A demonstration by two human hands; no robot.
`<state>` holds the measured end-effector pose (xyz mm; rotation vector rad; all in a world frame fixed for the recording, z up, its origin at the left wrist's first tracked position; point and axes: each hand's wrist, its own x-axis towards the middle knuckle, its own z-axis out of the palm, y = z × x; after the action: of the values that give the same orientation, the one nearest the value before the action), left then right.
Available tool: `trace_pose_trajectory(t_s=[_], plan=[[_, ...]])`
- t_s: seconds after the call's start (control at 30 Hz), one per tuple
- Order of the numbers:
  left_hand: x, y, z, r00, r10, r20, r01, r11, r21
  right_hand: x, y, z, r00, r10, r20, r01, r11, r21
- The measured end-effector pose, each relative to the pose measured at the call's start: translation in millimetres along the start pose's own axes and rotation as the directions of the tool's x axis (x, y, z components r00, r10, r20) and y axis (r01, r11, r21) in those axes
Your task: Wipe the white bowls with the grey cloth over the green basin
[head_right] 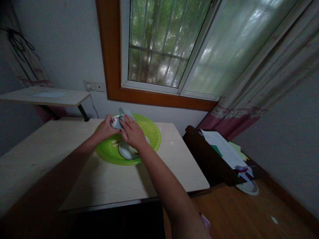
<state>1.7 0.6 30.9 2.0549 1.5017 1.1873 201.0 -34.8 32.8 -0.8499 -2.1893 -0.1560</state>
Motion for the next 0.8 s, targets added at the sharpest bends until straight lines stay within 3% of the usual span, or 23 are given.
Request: trace_pose_trajectory(t_s=[0.17,0.4,0.6,0.8], plan=[[-1,6,-2.8,0.997,-0.046,-0.054,0.046,0.999,-0.010,-4,14,3,0.946,0.315,-0.070,-0.301,0.940,0.158],[-1,4,-3.8,0.995,-0.064,-0.083,0.064,0.998,-0.004,-7,31,9,0.866,0.501,0.002,-0.453,0.781,0.430],[0,4,-3.5,0.997,-0.038,-0.070,0.037,0.999,-0.007,-10,26,9,0.915,0.401,0.030,-0.390,0.867,0.309],[-1,2,-1.4,1.000,0.007,-0.007,-0.007,1.000,-0.010,-5,7,-2,0.994,0.110,0.019,-0.111,0.991,0.073]])
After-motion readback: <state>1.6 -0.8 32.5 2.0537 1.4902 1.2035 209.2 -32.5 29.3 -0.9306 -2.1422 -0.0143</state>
